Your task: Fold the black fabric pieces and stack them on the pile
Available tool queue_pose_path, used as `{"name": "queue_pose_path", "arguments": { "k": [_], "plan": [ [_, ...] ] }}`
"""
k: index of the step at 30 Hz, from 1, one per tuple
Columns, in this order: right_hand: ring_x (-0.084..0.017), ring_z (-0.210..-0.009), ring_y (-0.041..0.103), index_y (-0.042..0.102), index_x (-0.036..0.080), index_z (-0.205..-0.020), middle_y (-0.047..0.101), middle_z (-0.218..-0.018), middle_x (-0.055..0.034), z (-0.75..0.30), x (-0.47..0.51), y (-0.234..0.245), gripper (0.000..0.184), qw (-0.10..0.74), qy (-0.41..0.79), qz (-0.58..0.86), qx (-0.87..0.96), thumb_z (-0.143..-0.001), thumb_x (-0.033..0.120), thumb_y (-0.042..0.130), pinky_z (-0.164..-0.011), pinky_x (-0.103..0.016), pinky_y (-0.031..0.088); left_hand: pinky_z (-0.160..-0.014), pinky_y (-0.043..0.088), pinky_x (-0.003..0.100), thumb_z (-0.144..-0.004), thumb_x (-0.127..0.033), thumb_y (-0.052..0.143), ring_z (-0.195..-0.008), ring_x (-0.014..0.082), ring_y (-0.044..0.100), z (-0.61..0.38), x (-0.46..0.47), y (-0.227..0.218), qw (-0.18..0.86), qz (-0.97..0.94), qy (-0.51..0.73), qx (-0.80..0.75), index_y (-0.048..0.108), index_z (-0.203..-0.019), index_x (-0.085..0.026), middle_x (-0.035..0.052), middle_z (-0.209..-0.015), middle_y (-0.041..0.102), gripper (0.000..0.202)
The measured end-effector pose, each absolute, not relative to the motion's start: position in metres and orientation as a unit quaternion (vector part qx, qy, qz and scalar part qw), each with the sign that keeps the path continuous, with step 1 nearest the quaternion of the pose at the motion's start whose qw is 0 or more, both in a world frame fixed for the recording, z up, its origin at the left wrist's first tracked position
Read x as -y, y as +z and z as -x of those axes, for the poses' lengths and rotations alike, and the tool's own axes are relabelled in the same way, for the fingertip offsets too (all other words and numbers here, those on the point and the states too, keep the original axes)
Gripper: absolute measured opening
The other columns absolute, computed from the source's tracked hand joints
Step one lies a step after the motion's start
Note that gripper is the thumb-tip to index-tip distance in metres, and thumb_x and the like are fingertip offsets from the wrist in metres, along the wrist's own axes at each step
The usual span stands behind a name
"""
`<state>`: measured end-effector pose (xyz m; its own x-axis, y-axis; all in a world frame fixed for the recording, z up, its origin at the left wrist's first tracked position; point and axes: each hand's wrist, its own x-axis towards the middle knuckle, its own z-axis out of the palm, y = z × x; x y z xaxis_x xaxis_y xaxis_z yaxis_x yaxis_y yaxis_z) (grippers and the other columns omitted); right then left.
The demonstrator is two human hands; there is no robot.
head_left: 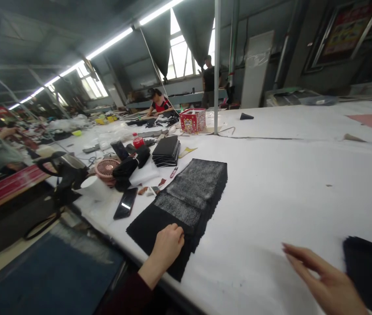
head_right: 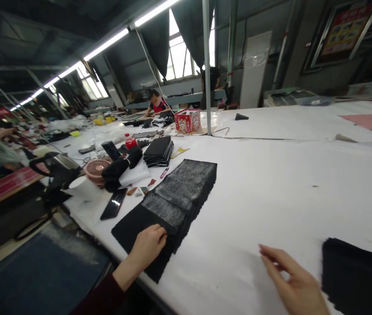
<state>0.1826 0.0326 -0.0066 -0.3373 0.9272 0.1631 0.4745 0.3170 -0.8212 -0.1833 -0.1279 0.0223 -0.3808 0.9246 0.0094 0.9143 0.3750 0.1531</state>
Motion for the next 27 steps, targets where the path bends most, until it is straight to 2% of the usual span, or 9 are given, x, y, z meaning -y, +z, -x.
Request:
{"name": "queue_pose_path", "arguments": {
  "k": [2,5,8,11,14,20,27],
  "plan": [
    [-0.023,-0.090,0.066,0.072,0.025,-0.097,0.071,-0.103,-0.0076,-0.125,-0.012,-0.001,0.030,0.301,0.384,0.385,0.783,-0.085,0.049,0.059,-0.077,-0.032,0.054,-0.072,0.041,0.030,-0.088,-0.013,0.047,-0.085,0.0217,0.060,0.187,0.125,0.019,0.045,-0.572,0.084,-0.815,0.065,-0.079,-0.017,0.0067,-0.085,0.064,0.021],
    [-0.019,-0.097,0.064,0.070,0.024,-0.101,0.069,-0.109,-0.0066,-0.051,0.019,0.010,0.027,0.248,0.412,0.251,0.840,-0.094,0.034,0.047,-0.087,-0.031,0.052,-0.073,0.041,0.029,-0.084,-0.012,0.047,-0.082,0.0198,0.060,0.198,0.122,0.019,0.068,-0.579,0.116,-0.804,0.065,-0.078,-0.017,0.0055,-0.083,0.064,0.019],
    [-0.021,-0.106,0.060,0.069,0.022,-0.108,0.067,-0.117,-0.0062,-0.003,0.038,0.014,0.030,0.210,0.364,0.186,0.888,-0.093,0.018,0.043,-0.095,-0.035,0.048,-0.072,0.041,0.027,-0.080,-0.013,0.050,-0.077,0.0170,0.061,0.213,0.121,0.019,0.106,-0.584,0.153,-0.790,0.067,-0.077,-0.018,0.0031,-0.081,0.066,0.018],
    [-0.022,-0.104,0.059,0.069,0.023,-0.110,0.065,-0.121,-0.0050,0.025,0.043,0.009,0.036,0.176,0.298,0.160,0.924,-0.090,0.009,0.043,-0.092,-0.038,0.049,-0.069,0.041,0.024,-0.076,-0.013,0.050,-0.073,0.0151,0.061,0.227,0.119,0.020,0.154,-0.589,0.190,-0.770,0.069,-0.076,-0.019,0.0012,-0.077,0.068,0.019],
    [-0.022,-0.101,0.060,0.068,0.021,-0.109,0.066,-0.119,-0.0060,0.037,0.040,-0.002,0.036,0.170,0.257,0.161,0.938,-0.087,0.006,0.045,-0.088,-0.037,0.050,-0.066,0.042,0.023,-0.074,-0.015,0.050,-0.070,0.0141,0.061,0.235,0.119,0.021,0.200,-0.587,0.222,-0.752,0.072,-0.077,-0.019,0.0003,-0.076,0.069,0.022],
    [-0.021,-0.107,0.057,0.064,0.017,-0.116,0.063,-0.122,-0.0096,0.035,0.040,-0.014,0.038,0.261,0.248,0.169,0.917,-0.090,0.005,0.039,-0.093,-0.036,0.049,-0.064,0.041,0.023,-0.070,-0.016,0.050,-0.069,0.0145,0.060,0.242,0.118,0.021,0.269,-0.562,0.273,-0.733,0.074,-0.076,-0.018,0.0004,-0.075,0.069,0.024],
    [-0.021,-0.096,0.057,0.068,0.019,-0.107,0.066,-0.119,-0.0064,0.044,0.041,-0.012,0.037,0.195,0.231,0.148,0.942,-0.086,0.004,0.043,-0.086,-0.037,0.050,-0.061,0.038,0.023,-0.062,-0.017,0.060,-0.064,0.0140,0.055,0.253,0.113,0.015,0.367,-0.495,0.361,-0.700,0.072,-0.066,-0.018,-0.0015,-0.065,0.066,0.013]
  ]
}}
